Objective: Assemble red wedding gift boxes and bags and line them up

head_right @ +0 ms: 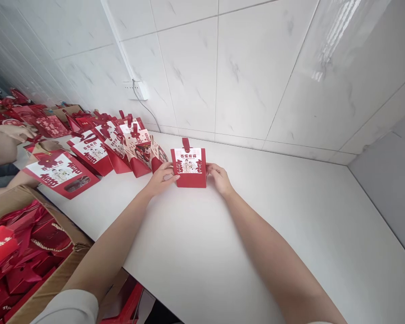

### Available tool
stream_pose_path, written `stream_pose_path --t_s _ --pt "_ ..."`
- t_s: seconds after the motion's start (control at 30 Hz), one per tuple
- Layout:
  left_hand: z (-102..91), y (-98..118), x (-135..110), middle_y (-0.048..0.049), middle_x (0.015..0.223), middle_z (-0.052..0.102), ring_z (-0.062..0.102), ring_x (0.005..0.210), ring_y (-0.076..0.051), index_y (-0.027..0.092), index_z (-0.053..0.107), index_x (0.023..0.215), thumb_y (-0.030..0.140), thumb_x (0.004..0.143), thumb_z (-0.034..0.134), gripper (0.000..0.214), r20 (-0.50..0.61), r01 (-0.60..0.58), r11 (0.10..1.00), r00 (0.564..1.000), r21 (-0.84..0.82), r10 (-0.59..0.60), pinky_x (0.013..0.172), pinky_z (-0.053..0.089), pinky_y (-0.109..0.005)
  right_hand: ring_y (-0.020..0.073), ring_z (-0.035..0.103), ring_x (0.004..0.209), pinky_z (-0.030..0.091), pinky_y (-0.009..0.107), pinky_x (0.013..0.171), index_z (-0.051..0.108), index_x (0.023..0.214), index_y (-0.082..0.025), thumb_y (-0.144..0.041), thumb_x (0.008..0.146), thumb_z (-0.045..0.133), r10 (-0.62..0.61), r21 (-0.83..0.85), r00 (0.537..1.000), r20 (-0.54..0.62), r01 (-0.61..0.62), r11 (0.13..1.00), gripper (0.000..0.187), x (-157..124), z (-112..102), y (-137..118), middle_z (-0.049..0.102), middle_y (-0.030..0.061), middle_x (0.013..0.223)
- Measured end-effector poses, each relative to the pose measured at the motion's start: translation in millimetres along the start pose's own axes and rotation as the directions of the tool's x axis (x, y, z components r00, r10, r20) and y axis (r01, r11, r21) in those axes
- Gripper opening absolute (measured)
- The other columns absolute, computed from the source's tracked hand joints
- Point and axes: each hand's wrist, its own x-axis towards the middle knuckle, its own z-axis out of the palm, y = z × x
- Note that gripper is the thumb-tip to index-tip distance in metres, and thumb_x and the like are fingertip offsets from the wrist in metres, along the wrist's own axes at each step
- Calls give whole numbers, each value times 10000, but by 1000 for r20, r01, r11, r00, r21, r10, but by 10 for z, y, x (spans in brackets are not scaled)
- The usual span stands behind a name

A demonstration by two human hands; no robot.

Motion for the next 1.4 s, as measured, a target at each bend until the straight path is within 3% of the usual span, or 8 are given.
stream_pose_path --t_s 0.2,0.3,0.43,0.67,0.87,1.03,1.2,1.4 --pt "96 8 0 -93 1166 593 617 1024 -198 209 579 1164 301 946 417 287 -340 34 999 940 -13 -37 883 509 -360 150 399 519 354 307 570 398 535 -226 -459 934 415 -26 -142 954 -297 -17 990 463 -69 33 -6 398 -21 506" --pt "41 136 -29 -100 1307 567 546 1210 -230 226 524 1295 390 943 441 397 -223 -114 985 971 -132 82 993 464 -381 160 483 571 401 309 607 495 673 -228 -499 928 440 10 -168 952 -307 -64 984 376 -49 37 21 524 -11 599" --pt "91 246 -53 -84 1458 472 488 1305 -255 248 404 1439 388 879 555 597 53 -136 965 987 -225 152 1074 409 -380 220 583 1045 473 363 875 529 1078 -255 -550 870 545 75 -62 980 -183 -88 994 362 8 41 57 605 63 1222" --pt "286 31 4 -61 1122 684 683 900 -196 238 552 1281 274 893 457 401 -22 206 957 976 -206 -215 898 507 -381 251 614 1100 502 405 926 390 1371 -316 -607 863 539 155 193 981 -115 -131 972 605 41 6 95 624 43 1258" --pt "308 232 -60 -94 1379 556 545 1248 -269 237 389 1423 477 846 606 662 -29 99 930 993 -354 -117 1063 430 -424 248 634 894 503 372 759 609 900 -233 -546 717 738 90 -74 995 -34 -92 993 385 31 21 84 698 51 938" --pt "350 178 -61 -118 1188 666 642 1086 -300 191 536 1224 465 670 793 669 -19 287 899 950 -331 -310 953 529 -477 200 610 825 470 312 673 581 859 -234 -549 768 689 108 -47 994 9 -107 993 345 4 57 64 661 35 931" --pt "162 106 57 -132 1173 667 662 1061 -270 177 530 1205 432 662 815 664 -369 144 829 845 -540 -388 969 541 -462 174 633 854 473 290 686 587 951 -249 -585 797 643 239 174 969 -66 -225 959 374 48 11 124 629 37 1093" --pt "-384 149 57 -131 1298 590 590 1196 -240 181 490 1287 514 760 716 663 -791 -146 898 546 -415 -276 1039 496 -376 167 635 812 467 287 678 583 935 -244 -602 816 611 281 207 958 -63 -263 942 378 56 -4 167 653 35 1023"
